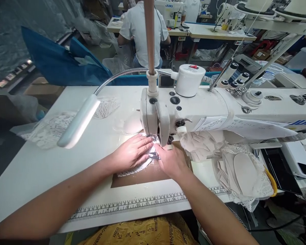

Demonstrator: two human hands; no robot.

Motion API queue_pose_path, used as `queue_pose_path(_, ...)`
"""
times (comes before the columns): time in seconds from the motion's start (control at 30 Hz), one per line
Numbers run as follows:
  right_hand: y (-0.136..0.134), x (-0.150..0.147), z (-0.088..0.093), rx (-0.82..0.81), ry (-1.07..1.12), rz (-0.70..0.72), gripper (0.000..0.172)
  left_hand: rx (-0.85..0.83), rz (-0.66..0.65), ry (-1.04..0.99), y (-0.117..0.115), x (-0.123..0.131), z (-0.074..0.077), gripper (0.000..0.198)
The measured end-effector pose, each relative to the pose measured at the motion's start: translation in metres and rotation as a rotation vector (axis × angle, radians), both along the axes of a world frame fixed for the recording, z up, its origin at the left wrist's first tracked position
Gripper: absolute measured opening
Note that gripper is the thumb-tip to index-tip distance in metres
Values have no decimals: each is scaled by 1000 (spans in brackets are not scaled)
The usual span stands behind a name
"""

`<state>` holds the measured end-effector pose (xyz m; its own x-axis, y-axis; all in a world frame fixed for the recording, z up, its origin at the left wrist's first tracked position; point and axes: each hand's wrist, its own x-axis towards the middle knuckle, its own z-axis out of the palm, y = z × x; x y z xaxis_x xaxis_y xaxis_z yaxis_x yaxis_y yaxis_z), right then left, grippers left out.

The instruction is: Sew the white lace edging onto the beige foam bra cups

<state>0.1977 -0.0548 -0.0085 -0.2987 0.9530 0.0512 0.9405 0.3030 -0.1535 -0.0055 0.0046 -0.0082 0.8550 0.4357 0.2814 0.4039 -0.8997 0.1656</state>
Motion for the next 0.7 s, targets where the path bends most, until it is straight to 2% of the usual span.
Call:
queue_pose_path(0.17, -1, 3, -2, 8, 15, 10, 47, 24, 17, -17, 3, 0, -3, 38)
queue_pose_path(0.37, -1, 5, -1, -27, -6, 68, 45, 31, -41, -81, 4, -3, -10, 29)
queue_pose_path(0.53, -2, 1, -1, -4, -67, 42, 44, 41, -25, -94, 4, -3, -15, 29)
queue_pose_path(0.7, -2, -3, -1, 7, -103, -19, 46, 50, 5, -48, 5, 2, -10, 30)
